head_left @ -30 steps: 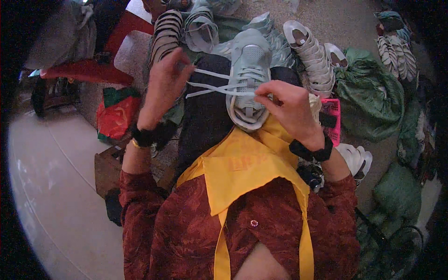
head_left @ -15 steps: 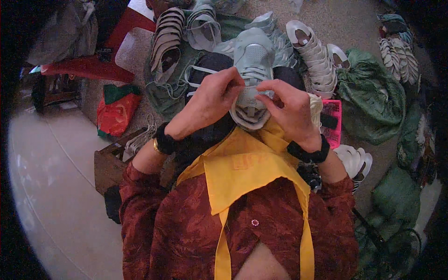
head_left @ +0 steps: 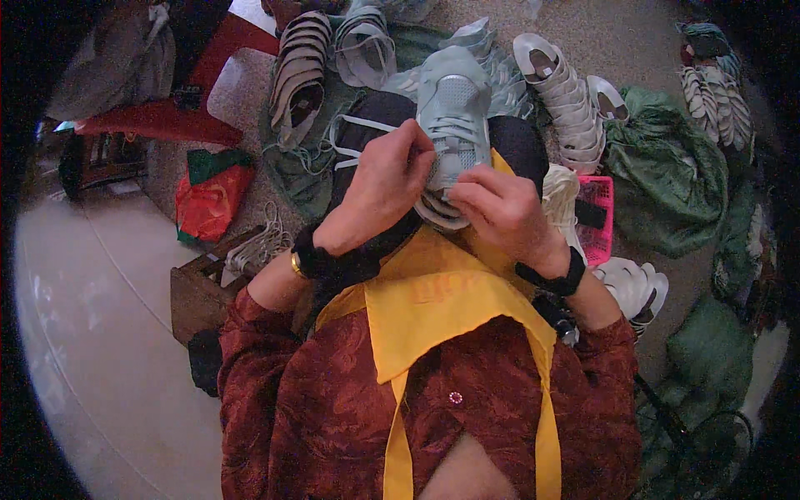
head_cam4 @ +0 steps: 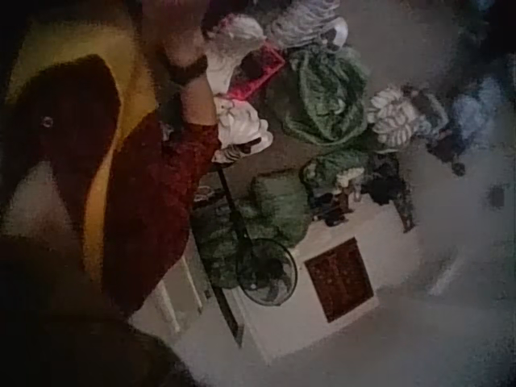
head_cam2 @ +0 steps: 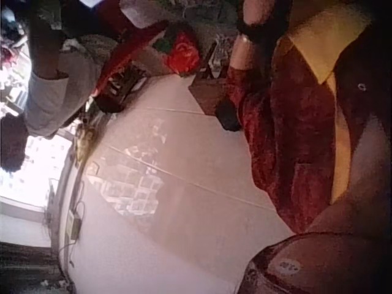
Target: The person sits on the floor and threads white shoelaces through the eyelets of light green sneakers. They pull the laces tight, tie a knot, and adjust the laces on multiple shoes, handling them one at a time.
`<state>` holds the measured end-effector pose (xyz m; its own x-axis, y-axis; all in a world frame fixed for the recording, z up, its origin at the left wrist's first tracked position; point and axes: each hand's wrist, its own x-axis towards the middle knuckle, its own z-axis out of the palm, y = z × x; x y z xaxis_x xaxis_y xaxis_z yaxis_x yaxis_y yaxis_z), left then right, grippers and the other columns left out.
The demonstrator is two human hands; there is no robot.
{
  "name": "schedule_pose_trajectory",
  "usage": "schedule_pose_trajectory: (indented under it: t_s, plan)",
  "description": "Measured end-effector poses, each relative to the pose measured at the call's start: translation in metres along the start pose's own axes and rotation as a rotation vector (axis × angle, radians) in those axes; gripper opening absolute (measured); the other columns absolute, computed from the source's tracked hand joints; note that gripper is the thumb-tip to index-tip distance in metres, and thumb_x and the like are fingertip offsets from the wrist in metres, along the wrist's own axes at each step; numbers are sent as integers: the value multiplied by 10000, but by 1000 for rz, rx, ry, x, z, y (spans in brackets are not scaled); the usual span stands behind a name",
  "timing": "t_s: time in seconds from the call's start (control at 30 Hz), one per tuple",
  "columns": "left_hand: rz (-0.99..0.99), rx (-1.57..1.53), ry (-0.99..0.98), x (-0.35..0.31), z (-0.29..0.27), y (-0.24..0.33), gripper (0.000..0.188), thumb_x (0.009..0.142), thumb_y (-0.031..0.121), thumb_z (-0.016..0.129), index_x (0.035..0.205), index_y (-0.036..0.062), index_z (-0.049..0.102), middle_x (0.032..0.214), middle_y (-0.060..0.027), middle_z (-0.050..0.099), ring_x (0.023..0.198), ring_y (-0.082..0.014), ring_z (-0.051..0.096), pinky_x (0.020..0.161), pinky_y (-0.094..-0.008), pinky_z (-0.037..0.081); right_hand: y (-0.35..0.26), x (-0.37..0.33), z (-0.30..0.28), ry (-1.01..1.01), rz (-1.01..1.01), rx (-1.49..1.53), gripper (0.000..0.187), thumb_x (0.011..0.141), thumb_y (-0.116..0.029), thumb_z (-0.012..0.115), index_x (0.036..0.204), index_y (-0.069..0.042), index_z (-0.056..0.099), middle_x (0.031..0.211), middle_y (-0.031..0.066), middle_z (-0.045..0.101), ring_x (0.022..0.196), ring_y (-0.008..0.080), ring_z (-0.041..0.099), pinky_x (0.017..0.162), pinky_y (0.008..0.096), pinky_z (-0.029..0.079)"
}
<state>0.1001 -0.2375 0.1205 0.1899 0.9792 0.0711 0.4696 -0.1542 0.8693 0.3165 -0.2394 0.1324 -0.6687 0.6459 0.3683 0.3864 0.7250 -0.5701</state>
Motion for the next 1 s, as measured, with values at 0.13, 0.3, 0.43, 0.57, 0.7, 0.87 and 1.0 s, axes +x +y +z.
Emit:
schedule_pose_trajectory:
  t_s: [0.13,0.3,0.43,0.57,0.7,0.87,1.0]
  plan:
    - [-15,35,15,1,2,2,102,903,58,631,928,-18,568,780,-147,653,687,-232,644,640,-336,502,0,-1,-2,40,24,47,142,784,-50,713,919,-50,668,937,113,665,766,303,687,646,386,557]
    - [-20,97,17,6,3,6,95,892,64,604,920,-18,566,755,-183,645,695,-328,651,645,-386,500,2,-3,-2,49,29,57,132,794,-53,714,917,-49,666,916,109,662,761,304,686,640,387,556]
    - [5,156,-3,9,3,5,105,892,79,589,920,-20,566,771,-229,637,747,-418,644,652,-438,489,2,-3,-1,56,37,69,136,789,-53,719,915,-52,668,916,104,663,753,299,686,636,384,554]
    - [-14,203,-30,13,2,4,119,892,89,591,924,-23,566,771,-244,628,761,-440,636,645,-464,473,0,-4,-1,55,70,79,129,789,-58,724,906,-56,670,914,100,662,748,298,685,632,382,553]
    - [8,234,-82,19,1,4,119,890,90,603,915,-20,567,756,-239,623,751,-439,631,641,-461,470,-1,-5,-2,56,98,87,118,795,-58,726,900,-56,673,904,96,663,750,294,685,633,380,554]
    - [68,122,-139,20,-2,-4,110,896,79,617,900,-16,561,743,-204,627,698,-374,633,631,-419,479,-3,-5,-2,67,124,122,124,797,-51,732,907,-53,675,893,96,662,748,287,686,635,372,554]
    - [40,4,-104,17,1,-10,113,906,78,638,907,-12,571,726,-145,623,648,-241,589,618,-365,474,-7,2,-9,106,333,195,119,803,-43,736,905,-51,676,887,110,654,738,293,677,630,368,543]
